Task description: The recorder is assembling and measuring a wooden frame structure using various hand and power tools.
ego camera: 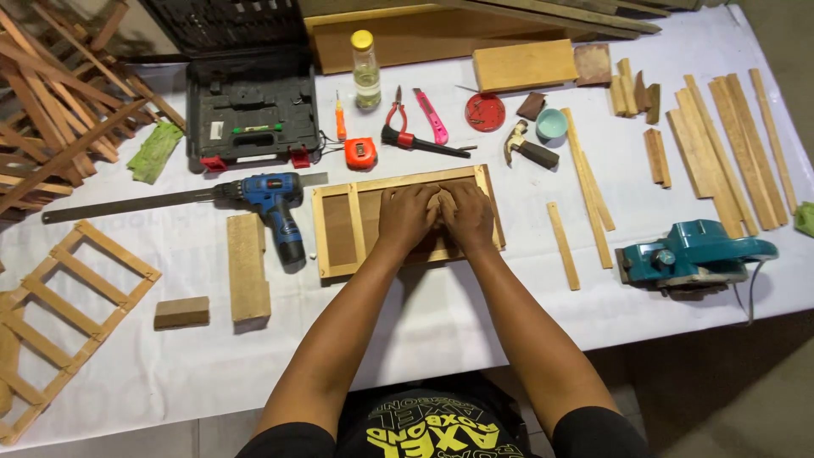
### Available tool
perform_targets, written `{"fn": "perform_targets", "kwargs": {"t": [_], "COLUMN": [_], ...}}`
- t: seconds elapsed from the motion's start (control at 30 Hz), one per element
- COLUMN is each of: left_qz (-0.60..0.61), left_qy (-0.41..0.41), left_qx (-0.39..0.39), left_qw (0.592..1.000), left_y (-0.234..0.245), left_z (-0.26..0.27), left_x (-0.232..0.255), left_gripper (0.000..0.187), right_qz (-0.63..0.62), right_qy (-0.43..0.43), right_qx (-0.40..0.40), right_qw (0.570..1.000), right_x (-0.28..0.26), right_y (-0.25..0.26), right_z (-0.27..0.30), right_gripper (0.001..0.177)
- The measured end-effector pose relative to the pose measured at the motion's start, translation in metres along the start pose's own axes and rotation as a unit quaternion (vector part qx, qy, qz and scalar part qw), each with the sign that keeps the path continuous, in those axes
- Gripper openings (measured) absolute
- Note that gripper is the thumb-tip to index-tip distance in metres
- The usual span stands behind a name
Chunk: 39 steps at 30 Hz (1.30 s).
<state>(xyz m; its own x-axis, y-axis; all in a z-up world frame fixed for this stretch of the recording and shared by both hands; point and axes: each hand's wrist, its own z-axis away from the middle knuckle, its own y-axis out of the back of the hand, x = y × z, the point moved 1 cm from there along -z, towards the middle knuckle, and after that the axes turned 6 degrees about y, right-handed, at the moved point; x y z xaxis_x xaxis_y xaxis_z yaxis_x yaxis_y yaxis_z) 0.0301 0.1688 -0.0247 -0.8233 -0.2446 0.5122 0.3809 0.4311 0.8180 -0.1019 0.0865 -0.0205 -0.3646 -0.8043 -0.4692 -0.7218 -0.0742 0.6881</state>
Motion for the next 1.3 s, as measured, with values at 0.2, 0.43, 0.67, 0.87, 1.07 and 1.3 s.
{"fn": "perform_targets", "kwargs": {"t": [0.2, 0.43, 0.67, 0.87, 1.07, 1.3], "left_qz": [0.010, -0.002, -0.048, -0.077, -0.087, -0.052], "left_qy": [-0.015, -0.033, -0.011, -0.002, 0.041, 0.034], "left_qx": [0.036, 0.078, 0.087, 0.076, 0.018, 0.042], "left_qw": [0.999, 0.996, 0.995, 0.994, 0.995, 0.997], "left_y": [-0.050, -0.103, -0.152, -0.178, -0.196, -0.193], "left_z": [-0.031, -0.082, -0.116, -0.137, -0.150, -0.151], "left_x": [0.074, 0.121, 0.122, 0.108, 0.096, 0.095], "left_gripper": [0.028, 0.034, 0.037, 0.043, 0.024, 0.016], "right_qz": [0.034, 0.058, 0.078, 0.084, 0.092, 0.112], "right_qy": [0.016, 0.040, 0.045, 0.043, 0.011, 0.003], "right_qx": [-0.004, 0.010, 0.012, -0.016, -0.074, -0.057], "right_qw": [0.999, 0.997, 0.996, 0.995, 0.993, 0.992], "right_x": [0.077, 0.153, 0.205, 0.230, 0.238, 0.237], "right_y": [0.052, 0.083, 0.072, 0.054, 0.042, 0.031], "right_z": [0.002, -0.021, -0.032, -0.032, -0.026, -0.017], "right_gripper": [0.027, 0.029, 0.032, 0.032, 0.034, 0.039]}}
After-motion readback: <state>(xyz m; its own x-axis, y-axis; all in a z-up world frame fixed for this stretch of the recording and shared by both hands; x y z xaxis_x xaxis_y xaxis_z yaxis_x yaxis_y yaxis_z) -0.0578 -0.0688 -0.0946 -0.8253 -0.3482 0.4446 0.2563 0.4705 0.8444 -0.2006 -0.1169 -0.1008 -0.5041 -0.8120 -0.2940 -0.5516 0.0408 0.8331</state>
